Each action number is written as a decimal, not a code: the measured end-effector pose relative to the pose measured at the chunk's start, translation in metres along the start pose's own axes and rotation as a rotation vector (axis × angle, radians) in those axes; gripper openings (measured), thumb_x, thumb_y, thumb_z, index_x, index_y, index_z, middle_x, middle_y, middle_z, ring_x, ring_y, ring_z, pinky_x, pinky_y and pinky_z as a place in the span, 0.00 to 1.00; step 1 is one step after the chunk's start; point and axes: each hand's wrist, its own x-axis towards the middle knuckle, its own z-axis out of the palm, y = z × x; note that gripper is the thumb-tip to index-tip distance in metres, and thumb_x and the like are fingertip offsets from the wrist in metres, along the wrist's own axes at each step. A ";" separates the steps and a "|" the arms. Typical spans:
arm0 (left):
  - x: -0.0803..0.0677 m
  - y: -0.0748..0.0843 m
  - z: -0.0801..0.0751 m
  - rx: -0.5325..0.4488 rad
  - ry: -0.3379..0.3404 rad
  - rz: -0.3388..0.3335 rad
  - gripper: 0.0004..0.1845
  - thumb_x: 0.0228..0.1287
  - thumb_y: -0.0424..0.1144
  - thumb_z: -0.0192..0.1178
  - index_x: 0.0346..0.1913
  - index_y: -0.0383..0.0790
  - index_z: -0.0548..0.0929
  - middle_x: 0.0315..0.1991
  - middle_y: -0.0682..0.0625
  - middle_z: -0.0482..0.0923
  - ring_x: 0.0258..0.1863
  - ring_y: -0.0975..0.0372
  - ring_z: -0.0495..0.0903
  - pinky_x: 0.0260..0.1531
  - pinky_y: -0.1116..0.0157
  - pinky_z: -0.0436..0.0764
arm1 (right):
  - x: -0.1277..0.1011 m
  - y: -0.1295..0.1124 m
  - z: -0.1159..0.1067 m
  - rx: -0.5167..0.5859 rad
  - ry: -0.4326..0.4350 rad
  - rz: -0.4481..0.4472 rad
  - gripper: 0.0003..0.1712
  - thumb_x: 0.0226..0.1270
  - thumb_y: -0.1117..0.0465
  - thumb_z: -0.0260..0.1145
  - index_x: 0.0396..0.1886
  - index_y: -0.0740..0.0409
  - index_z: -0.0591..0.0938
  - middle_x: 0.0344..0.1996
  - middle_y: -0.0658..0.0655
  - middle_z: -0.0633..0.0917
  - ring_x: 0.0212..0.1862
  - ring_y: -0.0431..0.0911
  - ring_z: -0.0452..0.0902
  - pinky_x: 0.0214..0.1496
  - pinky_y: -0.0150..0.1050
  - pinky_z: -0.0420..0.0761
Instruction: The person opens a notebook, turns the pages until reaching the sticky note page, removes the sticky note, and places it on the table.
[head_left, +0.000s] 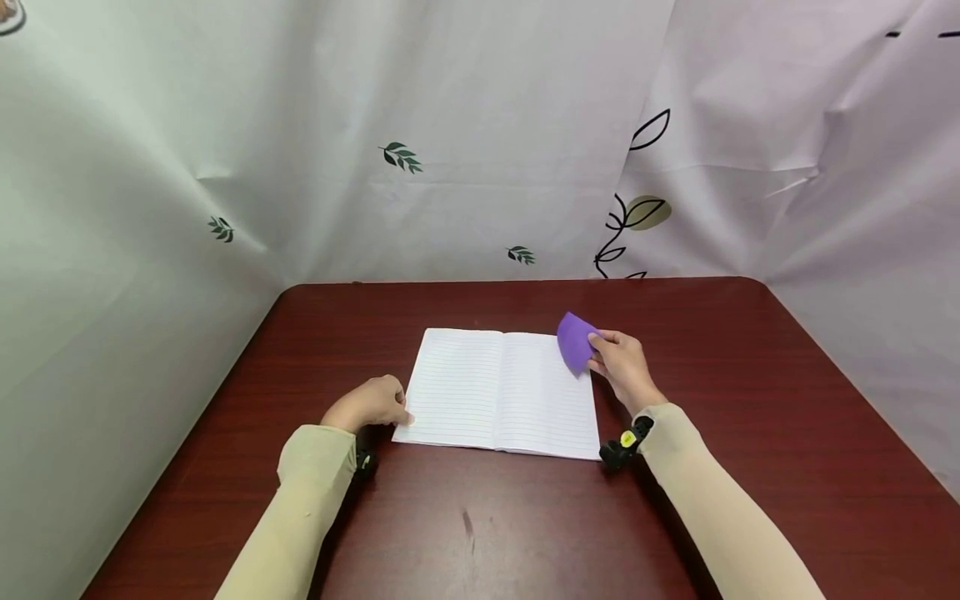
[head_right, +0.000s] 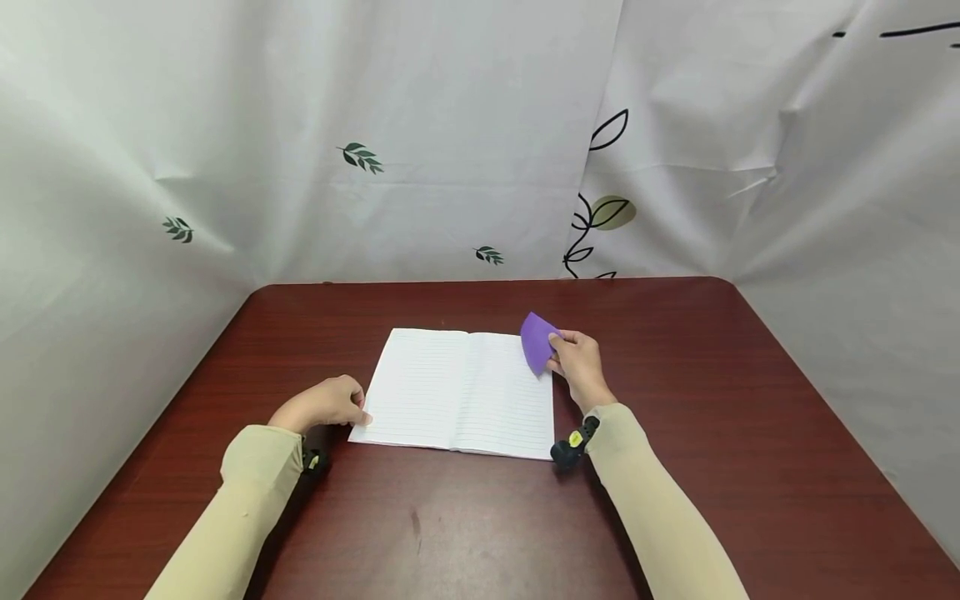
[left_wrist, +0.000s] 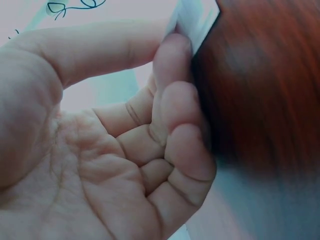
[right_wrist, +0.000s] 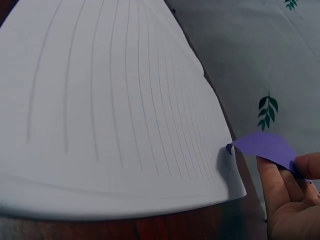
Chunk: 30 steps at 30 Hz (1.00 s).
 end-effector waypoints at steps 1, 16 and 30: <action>0.000 0.000 0.000 -0.002 0.000 -0.001 0.12 0.51 0.35 0.68 0.21 0.38 0.74 0.17 0.51 0.71 0.19 0.62 0.71 0.21 0.68 0.68 | 0.000 0.000 -0.002 0.013 0.001 0.000 0.27 0.73 0.61 0.54 0.67 0.70 0.65 0.43 0.57 0.78 0.34 0.34 0.80 0.42 0.28 0.81; -0.001 -0.001 0.001 0.003 0.005 0.002 0.11 0.52 0.35 0.68 0.22 0.37 0.75 0.19 0.51 0.71 0.21 0.61 0.70 0.22 0.67 0.68 | -0.009 -0.009 -0.019 0.016 0.038 -0.052 0.27 0.69 0.65 0.57 0.65 0.69 0.66 0.51 0.61 0.75 0.37 0.34 0.79 0.41 0.26 0.80; -0.004 0.002 -0.002 -0.035 -0.021 0.006 0.11 0.54 0.35 0.66 0.21 0.38 0.75 0.18 0.52 0.69 0.20 0.62 0.68 0.22 0.67 0.67 | -0.016 -0.013 -0.036 -0.537 0.214 -0.358 0.20 0.65 0.53 0.64 0.54 0.56 0.83 0.49 0.62 0.85 0.33 0.33 0.75 0.31 0.27 0.74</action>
